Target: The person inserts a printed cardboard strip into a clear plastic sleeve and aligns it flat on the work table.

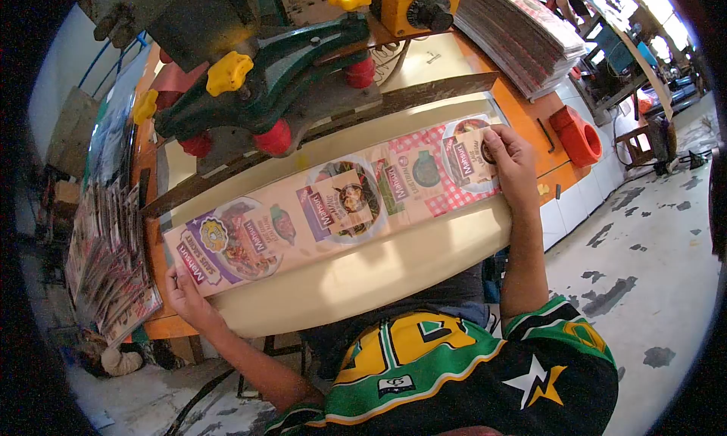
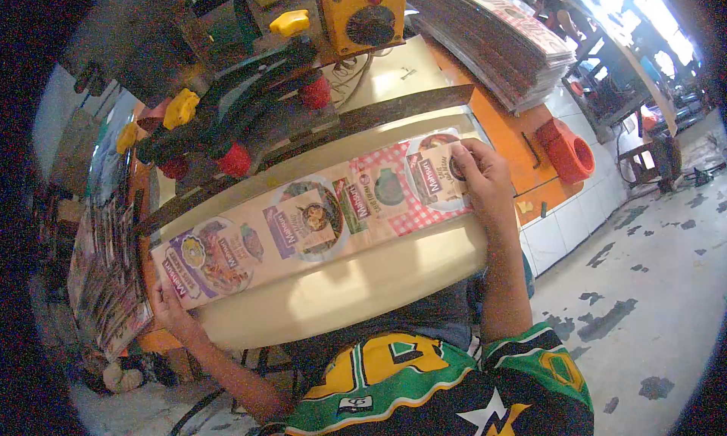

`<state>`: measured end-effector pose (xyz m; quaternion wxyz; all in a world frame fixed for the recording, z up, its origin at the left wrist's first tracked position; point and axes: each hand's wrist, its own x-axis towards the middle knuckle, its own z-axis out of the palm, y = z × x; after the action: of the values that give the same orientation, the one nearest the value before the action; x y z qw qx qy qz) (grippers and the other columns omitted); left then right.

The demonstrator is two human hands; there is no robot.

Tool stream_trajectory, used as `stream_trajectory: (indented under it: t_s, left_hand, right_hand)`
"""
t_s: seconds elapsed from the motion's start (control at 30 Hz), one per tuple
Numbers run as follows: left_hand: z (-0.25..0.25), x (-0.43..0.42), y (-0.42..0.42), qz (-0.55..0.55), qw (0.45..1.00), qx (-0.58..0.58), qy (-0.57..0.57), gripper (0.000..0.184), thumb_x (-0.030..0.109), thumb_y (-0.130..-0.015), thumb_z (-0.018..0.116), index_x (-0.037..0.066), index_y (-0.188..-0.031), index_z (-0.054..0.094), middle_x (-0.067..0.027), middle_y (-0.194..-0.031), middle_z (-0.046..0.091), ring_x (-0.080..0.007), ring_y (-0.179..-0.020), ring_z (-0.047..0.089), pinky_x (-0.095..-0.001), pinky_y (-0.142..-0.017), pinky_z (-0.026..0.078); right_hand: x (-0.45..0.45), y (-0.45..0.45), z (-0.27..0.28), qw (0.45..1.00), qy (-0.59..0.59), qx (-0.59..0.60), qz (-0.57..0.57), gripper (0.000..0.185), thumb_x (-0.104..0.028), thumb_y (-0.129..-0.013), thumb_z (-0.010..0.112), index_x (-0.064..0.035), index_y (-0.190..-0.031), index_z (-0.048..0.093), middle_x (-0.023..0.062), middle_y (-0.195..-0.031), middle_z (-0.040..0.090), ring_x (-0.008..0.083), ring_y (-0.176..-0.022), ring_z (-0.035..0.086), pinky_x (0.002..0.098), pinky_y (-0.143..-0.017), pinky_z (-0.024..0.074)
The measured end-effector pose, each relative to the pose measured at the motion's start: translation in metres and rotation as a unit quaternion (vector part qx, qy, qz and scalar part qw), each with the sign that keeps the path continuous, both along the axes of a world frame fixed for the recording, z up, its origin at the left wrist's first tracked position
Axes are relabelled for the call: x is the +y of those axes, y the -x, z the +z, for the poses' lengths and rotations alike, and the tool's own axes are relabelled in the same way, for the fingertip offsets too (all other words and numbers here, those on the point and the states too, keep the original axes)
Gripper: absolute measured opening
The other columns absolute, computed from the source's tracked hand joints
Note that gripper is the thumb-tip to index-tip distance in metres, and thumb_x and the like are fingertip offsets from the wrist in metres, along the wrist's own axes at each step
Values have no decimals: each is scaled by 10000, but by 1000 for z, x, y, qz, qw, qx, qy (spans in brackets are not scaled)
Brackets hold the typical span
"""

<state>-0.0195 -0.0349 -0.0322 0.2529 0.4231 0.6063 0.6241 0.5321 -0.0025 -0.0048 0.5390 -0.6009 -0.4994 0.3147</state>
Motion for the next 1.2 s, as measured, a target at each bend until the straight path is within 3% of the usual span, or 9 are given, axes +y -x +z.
stream_trajectory:
  t_s: [1.0,1.2]
  left_hand:
    - [3,0,-6,-1,999,26,-25,235,249,-1057,576,15,-1048,599,-30,-936,672,-83,-818,622,-244,-748,516]
    - [6,0,-11,20,1000,12,-11,249,251,-1064,566,5,-1046,599,-24,-932,665,-79,-815,605,-246,-750,506]
  right_hand:
    - [2,-1,-7,1000,-12,-13,5,317,-275,-1046,596,23,-988,685,-31,-752,585,47,-692,514,222,-617,413]
    - [1,2,-4,1000,-15,-4,1,295,-248,-1061,577,26,-1004,671,-53,-757,535,36,-692,455,210,-617,369]
